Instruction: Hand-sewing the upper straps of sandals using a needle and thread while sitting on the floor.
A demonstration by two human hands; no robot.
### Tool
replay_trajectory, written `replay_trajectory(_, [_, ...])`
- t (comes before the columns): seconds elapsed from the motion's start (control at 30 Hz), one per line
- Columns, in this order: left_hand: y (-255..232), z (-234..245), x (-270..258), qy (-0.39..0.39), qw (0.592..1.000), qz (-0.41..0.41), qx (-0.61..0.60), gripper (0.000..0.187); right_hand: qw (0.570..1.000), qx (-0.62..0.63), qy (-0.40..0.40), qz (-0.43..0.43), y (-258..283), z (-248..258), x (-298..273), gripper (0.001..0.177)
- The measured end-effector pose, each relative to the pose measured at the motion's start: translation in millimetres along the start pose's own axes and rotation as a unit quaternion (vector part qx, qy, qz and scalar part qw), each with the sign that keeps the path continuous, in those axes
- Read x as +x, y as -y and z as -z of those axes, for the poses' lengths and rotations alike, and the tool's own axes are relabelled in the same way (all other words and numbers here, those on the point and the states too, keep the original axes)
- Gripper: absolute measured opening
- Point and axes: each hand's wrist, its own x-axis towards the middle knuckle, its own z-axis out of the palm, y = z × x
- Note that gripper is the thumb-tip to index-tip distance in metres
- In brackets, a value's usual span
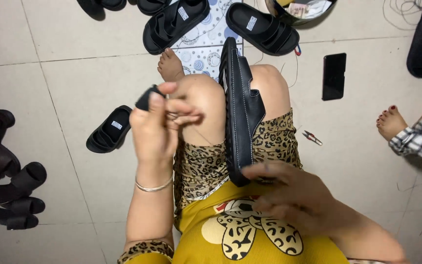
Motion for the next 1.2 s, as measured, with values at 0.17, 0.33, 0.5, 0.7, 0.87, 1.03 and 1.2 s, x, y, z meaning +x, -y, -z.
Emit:
replay_trajectory(0.17, [56.7, 42.7, 15.7, -0.001, 0.908, 0.139, -0.394, 0.029, 0.865, 0.419, -0.267, -0.075, -47.2, 11.3, 47.5, 0.041])
replay_trajectory(0.33, [81.1, 100.7, 20.6, -0.002, 0.958, 0.208, -0.196, 0.032, 0.934, 0.228, -0.247, -0.119, -93.3, 59.3, 22.8, 0.023])
replay_trajectory(0.5, [24.1, 99.3, -15.6, -0.12, 0.856, 0.044, 0.501, 0.02, 0.929, -0.042, -0.308, -0.2, -55.2, 83.5, 0.9, 0.055])
replay_trajectory(0.7, [-26.9, -12.9, -63.4, 0.214, 0.968, -0.034, 0.129, 0.04, 0.971, -0.237, -0.003, -0.017, -15.0, 41.5, 8.6, 0.062])
replay_trajectory(0.87, [-1.5, -17.9, -74.6, 0.32, 0.884, -0.073, 0.334, 0.099, 0.958, -0.277, 0.047, -0.053, -18.7, 38.3, 17.8, 0.046])
replay_trajectory(1.03, [0.7, -21.6, -74.9, 0.321, 0.884, -0.039, 0.338, 0.107, 0.943, -0.319, 0.077, -0.056, -19.6, 44.1, 21.9, 0.048])
replay_trajectory(1.2, [19.1, -24.2, -83.0, 0.282, 0.884, -0.111, 0.356, 0.112, 0.904, -0.412, 0.115, -0.029, -19.3, 45.2, 21.4, 0.052])
